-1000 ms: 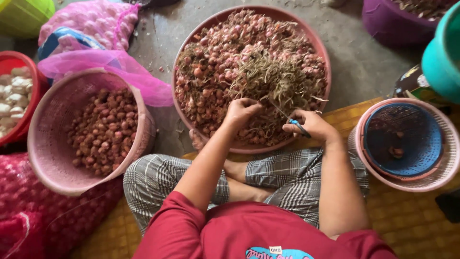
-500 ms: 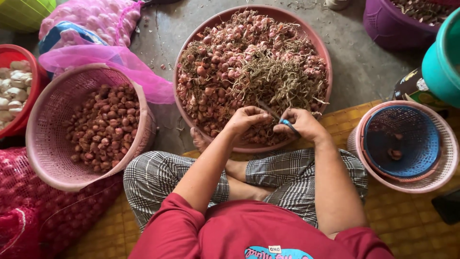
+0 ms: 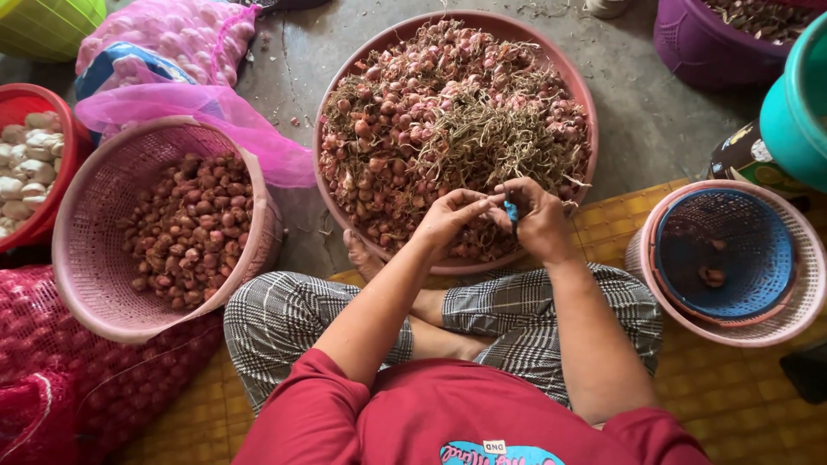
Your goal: The person sits on the floor and trims dried roots and stems off shallots using scissors, one shallot at a time, placing the trimmed shallots into a nearby basket and the cut-off roots aside.
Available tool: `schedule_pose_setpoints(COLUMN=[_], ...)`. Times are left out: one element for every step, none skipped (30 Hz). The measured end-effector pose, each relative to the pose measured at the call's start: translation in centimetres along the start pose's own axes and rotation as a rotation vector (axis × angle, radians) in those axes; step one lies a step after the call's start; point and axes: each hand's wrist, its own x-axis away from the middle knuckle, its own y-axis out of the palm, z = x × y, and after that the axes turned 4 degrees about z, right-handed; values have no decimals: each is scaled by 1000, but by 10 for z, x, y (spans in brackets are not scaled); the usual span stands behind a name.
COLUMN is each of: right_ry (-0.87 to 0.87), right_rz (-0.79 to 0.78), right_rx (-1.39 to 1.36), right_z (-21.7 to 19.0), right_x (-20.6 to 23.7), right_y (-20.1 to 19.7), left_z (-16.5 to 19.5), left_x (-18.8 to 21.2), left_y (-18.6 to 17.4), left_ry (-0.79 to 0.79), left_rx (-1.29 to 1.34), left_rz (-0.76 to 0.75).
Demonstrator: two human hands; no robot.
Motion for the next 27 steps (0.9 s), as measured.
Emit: schedule_pose_setpoints(right_ry=[-45, -90, -82, -75, -69, -75, -80, -84, -56, -29, -3, 12, 28, 42, 56, 70, 85, 106, 126, 145, 150, 153, 156, 185, 215, 246, 239], right_rz=[24, 47, 61, 73, 85, 77, 70, 64, 63, 62, 60, 76, 93, 110, 111, 114, 118, 109, 99, 88, 42, -5, -51, -77, -102, -127, -126], right_rx=[74, 148, 137, 126, 114, 92, 70, 49, -19, -88, -158, -179, -199, -219, -224, -230, -236, -151, -66, 19, 123, 227, 330, 412, 494, 575, 584], right_z=[0, 1, 1, 1, 1, 2, 2, 4, 5, 7, 10, 13, 15, 18, 20, 21, 22, 21, 19, 16, 12, 7, 1, -4, -8, -11, -15], right_x=[0, 1, 1, 1, 1, 1, 0, 1, 0, 0, -1, -1, -2, -3, -4, -5, -6, -7, -8, -10, -8, -4, -1, -1, 0, 0, 2], right_y=[0, 1, 1, 1, 1, 0, 0, -1, -2, -3, -4, -5, -6, -8, -9, -10, -12, -15, -19, -22, -25, -30, -32, -31, -28, -24, -21], left_z=[-1, -3, -4, -6, -7, -7, -7, -7, -7, -6, -5, -4, -4, -3, -3, -2, -2, -1, 0, 1, 3, 4, 6, 7, 8, 8, 7], left_x=[-1, -1, -2, -3, -3, -4, -4, -4, -4, -3, -3, -2, -1, 0, 1, 2, 2, 2, 2, 2, 2, 2, 2, 2, 2, 3, 3], left_y=[-1, -2, -2, -3, -3, -4, -4, -4, -3, -2, -1, 0, 2, 3, 4, 6, 6, 6, 5, 4, 2, -1, -4, -6, -7, -7, -7], left_ry=[-18, -34, -51, -37, -22, -8, -20, -35, -49, -47, -43, -38, -49, -58, -68, -55, -42, -28, -11, 7, 25, 36, 47, 57, 51, 44, 35], left_rx=[37, 73, 111, 87, 62, 36, 32, 29, 26, 49, 72, 96, 138, 179, 218, 223, 229, 234, 251, 267, 284, 260, 234, 207, 219, 230, 241], left_rz=[-7, -14, -21, -40, -59, -78, -76, -77, -78, -91, -103, -113, -127, -142, -157, -141, -127, -111, -97, -84, -69, -37, -5, 25, 35, 45, 54])
